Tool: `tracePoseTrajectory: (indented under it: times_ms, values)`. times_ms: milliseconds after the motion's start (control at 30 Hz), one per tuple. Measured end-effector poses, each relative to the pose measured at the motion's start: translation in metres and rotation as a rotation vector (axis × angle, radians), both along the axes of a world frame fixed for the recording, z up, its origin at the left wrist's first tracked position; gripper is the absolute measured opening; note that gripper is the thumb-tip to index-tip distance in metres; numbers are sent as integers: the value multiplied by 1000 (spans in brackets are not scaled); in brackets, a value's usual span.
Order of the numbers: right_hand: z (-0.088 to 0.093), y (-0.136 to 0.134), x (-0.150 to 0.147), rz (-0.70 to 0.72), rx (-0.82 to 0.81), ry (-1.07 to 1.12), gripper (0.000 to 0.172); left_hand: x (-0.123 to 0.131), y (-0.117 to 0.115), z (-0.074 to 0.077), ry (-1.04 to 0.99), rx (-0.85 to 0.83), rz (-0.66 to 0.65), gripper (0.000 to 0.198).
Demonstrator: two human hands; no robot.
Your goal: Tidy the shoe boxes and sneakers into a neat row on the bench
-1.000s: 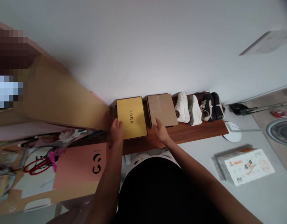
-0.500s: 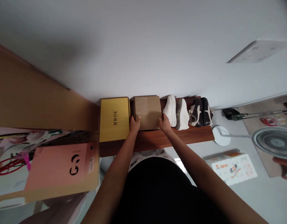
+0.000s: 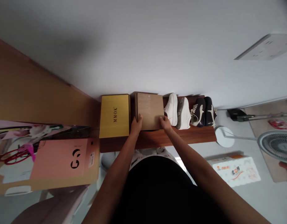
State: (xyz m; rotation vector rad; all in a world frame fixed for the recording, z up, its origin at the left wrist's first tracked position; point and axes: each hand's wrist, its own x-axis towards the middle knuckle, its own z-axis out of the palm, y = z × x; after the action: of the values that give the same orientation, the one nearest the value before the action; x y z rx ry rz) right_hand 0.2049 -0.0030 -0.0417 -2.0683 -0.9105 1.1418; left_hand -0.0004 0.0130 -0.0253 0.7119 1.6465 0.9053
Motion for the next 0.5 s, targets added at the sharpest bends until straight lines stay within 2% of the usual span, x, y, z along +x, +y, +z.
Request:
tracePoseTrajectory:
  times_ms: [133, 333, 433, 500]
  values:
    - [6, -14, -3, -35, 41, 102, 59, -9, -14, 18, 58, 64, -32, 61]
    - [-3, -21, -8, -59, 113, 296, 72, -24, -24, 45, -25, 183, -5, 42]
    - [-12, -20, -15, -59, 153, 366, 79, -31, -31, 54, -105, 187, 14, 55]
    - [-16, -20, -23, -79, 159, 401, 86, -35, -37, 56, -259, 116, 3, 63]
